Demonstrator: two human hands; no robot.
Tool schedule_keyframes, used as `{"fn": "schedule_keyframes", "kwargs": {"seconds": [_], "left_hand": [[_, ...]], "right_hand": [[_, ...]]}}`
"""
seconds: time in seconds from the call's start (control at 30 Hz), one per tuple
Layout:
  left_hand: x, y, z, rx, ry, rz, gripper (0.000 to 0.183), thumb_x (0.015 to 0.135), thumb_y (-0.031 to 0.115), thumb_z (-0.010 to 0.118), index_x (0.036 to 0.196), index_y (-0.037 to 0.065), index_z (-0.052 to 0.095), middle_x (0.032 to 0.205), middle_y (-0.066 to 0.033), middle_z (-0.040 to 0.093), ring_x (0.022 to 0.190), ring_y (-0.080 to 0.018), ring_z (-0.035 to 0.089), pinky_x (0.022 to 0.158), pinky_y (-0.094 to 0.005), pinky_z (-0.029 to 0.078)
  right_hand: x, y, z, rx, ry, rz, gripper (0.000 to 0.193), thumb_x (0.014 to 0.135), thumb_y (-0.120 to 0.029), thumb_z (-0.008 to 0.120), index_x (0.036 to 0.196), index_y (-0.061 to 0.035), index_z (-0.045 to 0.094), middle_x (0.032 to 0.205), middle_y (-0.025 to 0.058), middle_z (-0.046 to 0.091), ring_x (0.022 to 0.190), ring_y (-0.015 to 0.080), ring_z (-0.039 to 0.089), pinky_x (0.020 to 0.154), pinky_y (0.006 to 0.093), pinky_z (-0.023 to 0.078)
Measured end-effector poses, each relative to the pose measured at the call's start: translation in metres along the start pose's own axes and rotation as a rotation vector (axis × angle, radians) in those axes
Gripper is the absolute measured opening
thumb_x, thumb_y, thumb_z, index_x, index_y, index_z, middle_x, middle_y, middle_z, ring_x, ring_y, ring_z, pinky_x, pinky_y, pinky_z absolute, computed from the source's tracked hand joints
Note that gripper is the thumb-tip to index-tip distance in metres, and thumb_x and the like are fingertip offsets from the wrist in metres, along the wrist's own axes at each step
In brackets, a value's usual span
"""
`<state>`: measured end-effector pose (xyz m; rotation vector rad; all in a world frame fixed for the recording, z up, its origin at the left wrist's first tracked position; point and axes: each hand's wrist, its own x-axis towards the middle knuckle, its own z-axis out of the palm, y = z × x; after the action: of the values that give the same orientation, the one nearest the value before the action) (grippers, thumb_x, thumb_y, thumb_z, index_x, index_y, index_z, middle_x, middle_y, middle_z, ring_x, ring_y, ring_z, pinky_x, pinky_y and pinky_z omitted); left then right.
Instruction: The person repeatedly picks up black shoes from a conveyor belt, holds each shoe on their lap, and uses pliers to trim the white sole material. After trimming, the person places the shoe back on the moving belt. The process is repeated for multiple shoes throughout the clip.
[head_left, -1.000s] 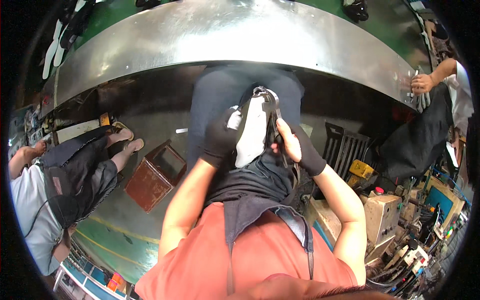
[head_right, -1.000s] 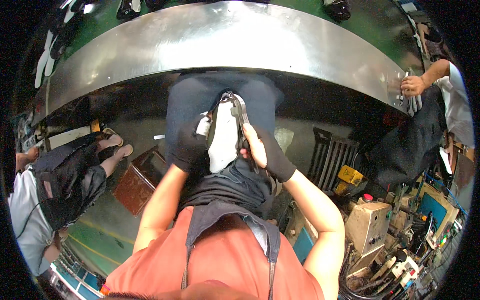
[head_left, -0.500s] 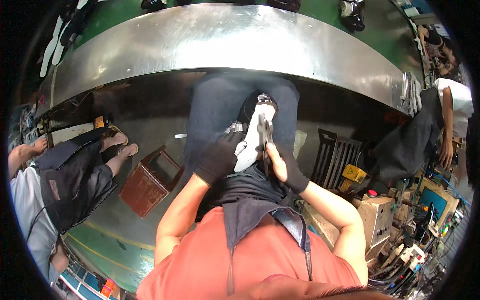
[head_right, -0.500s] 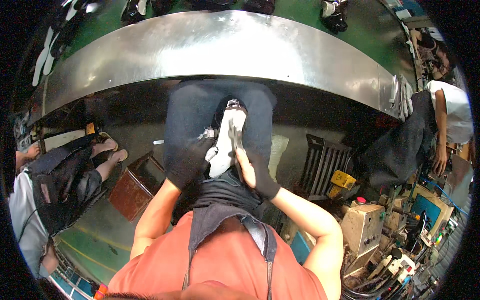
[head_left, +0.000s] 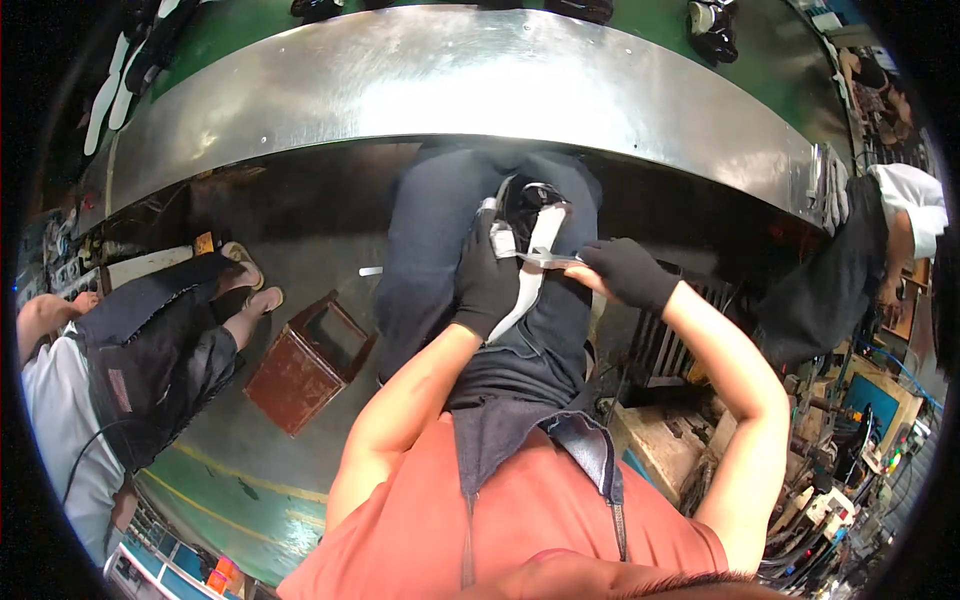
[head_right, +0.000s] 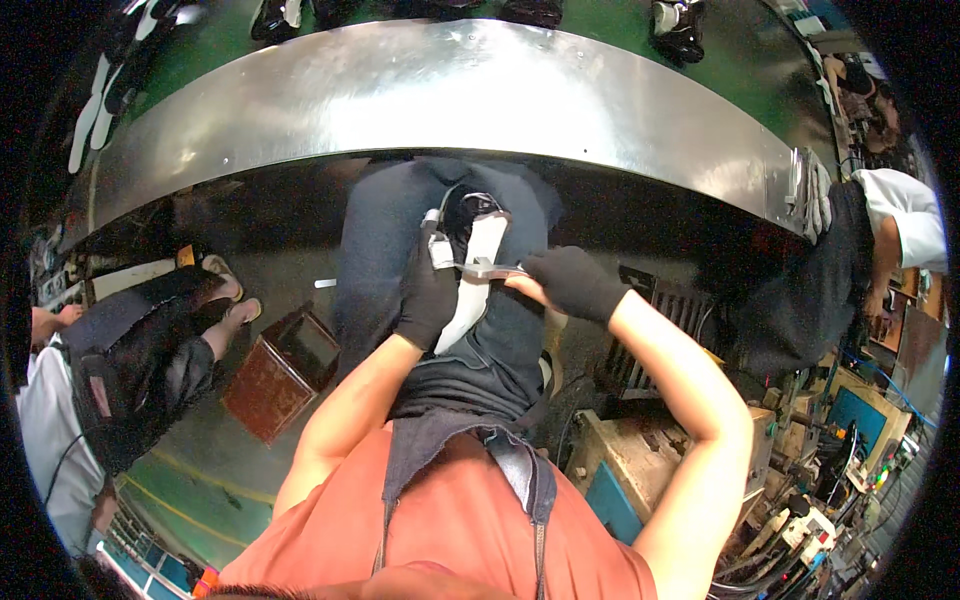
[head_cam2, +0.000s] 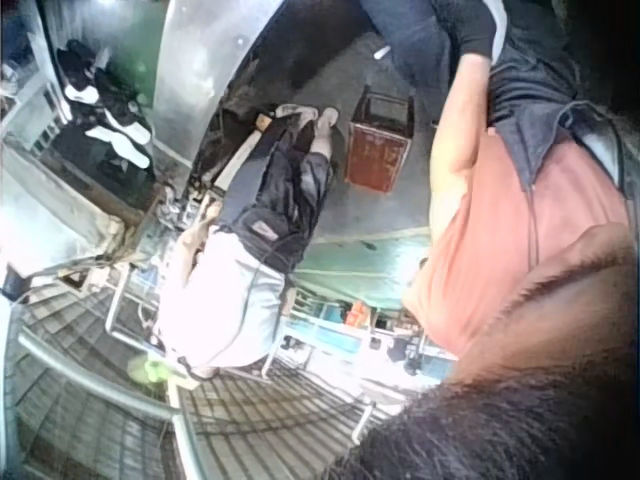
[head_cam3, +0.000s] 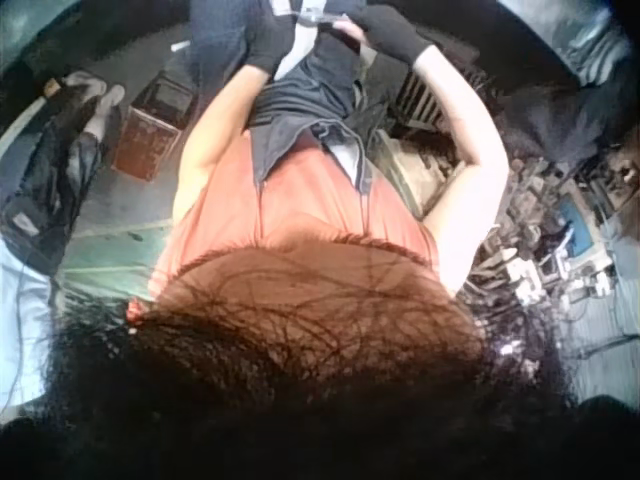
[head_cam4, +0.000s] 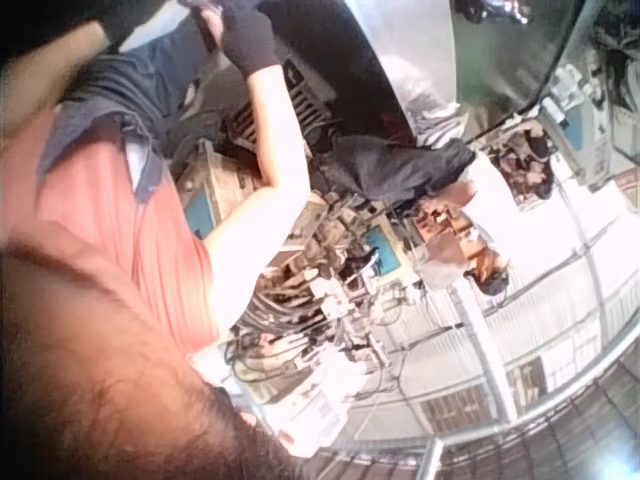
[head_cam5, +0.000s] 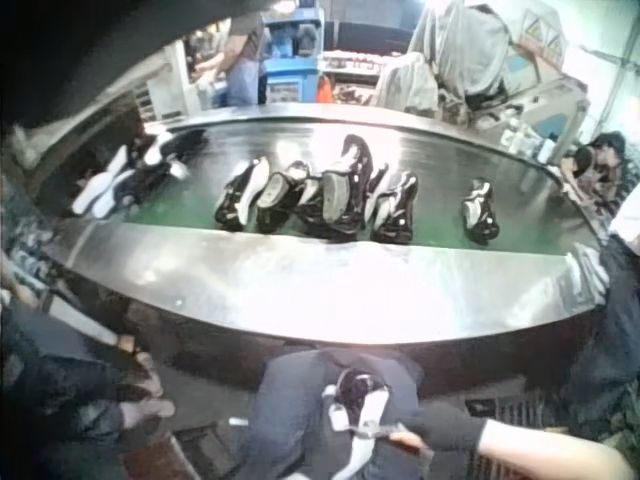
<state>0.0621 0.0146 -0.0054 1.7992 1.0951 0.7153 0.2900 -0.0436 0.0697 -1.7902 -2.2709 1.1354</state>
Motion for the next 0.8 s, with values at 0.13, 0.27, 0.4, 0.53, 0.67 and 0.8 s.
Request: {"fn": "schedule_keyframes", "kwargs": {"seconds": [0.13, 0.27, 0.4, 0.53, 0.67, 0.8], "left_hand": [[-0.004, 0.015, -0.004, 0.206, -0.049, -0.031, 0.059, 0.097, 0.03, 0.042, 0.137, -0.01, 0.027, 0.135, -0.0357, 0.038, 0.125, -0.0491, 0.04, 0.103, -0.0495, 0.036], [0.003, 0.001, -0.007, 0.107, -0.108, -0.103, 0.078, 0.09, 0.033, 0.058, 0.138, -0.015, 0.019, 0.133, -0.0398, 0.037, 0.123, -0.0488, 0.043, 0.105, -0.0487, 0.035], [-0.015, -0.032, -0.009, -0.143, -0.209, -0.049, 0.106, 0.074, 0.033, 0.081, 0.144, -0.009, 0.014, 0.145, -0.0317, 0.028, 0.137, -0.0414, 0.028, 0.114, -0.0427, 0.024], [-0.086, -0.007, -0.041, -0.046, -0.22, 0.038, 0.093, 0.082, 0.026, 0.072, 0.147, -0.006, 0.014, 0.15, -0.0284, 0.023, 0.14, -0.0378, 0.025, 0.116, -0.0426, 0.018], [-0.124, -0.012, -0.055, -0.322, -0.223, -0.336, 0.066, 0.095, 0.032, 0.057, 0.142, -0.006, 0.03, 0.142, -0.0213, 0.04, 0.134, -0.0286, 0.038, 0.111, -0.0347, 0.028], [-0.077, -0.004, -0.074, -0.522, -0.431, -0.596, 0.045, 0.103, 0.032, 0.038, 0.133, -0.001, 0.045, 0.124, -0.0062, 0.051, 0.115, -0.0157, 0.046, 0.103, -0.0291, 0.035]], "right_hand": [[0.001, -0.027, -0.06, 0.156, -0.389, 0.191, 0.046, 0.095, -0.042, 0.05, 0.085, 0.001, 0.062, 0.075, 0.0227, 0.063, 0.06, 0.0356, 0.062, 0.059, 0.0418, 0.049], [-0.004, -0.07, -0.098, -0.359, -0.255, 0.071, 0.034, 0.092, -0.035, 0.058, 0.081, -0.0026, 0.06, 0.073, 0.0189, 0.061, 0.059, 0.0394, 0.057, 0.056, 0.0458, 0.045], [-0.01, -0.105, -0.05, 0.054, 0.164, -0.247, 0.031, 0.09, -0.032, 0.061, 0.081, -0.003, 0.06, 0.072, 0.0199, 0.058, 0.064, 0.0402, 0.057, 0.059, 0.0472, 0.044], [-0.025, -0.061, 0.049, 0.451, -0.009, 0.19, 0.036, 0.096, -0.034, 0.052, 0.085, -0.0005, 0.061, 0.078, 0.0225, 0.06, 0.071, 0.0358, 0.059, 0.066, 0.0419, 0.046], [-0.061, -0.055, 0.084, 0.751, -0.085, 0.275, 0.037, 0.097, -0.032, 0.051, 0.086, 0.0019, 0.059, 0.078, 0.0231, 0.06, 0.068, 0.0343, 0.056, 0.065, 0.0395, 0.045], [-0.06, -0.068, 0.055, 0.618, -0.106, 0.261, 0.039, 0.097, -0.034, 0.049, 0.087, 0.0017, 0.061, 0.08, 0.0244, 0.061, 0.073, 0.0376, 0.059, 0.066, 0.0416, 0.046]]}}
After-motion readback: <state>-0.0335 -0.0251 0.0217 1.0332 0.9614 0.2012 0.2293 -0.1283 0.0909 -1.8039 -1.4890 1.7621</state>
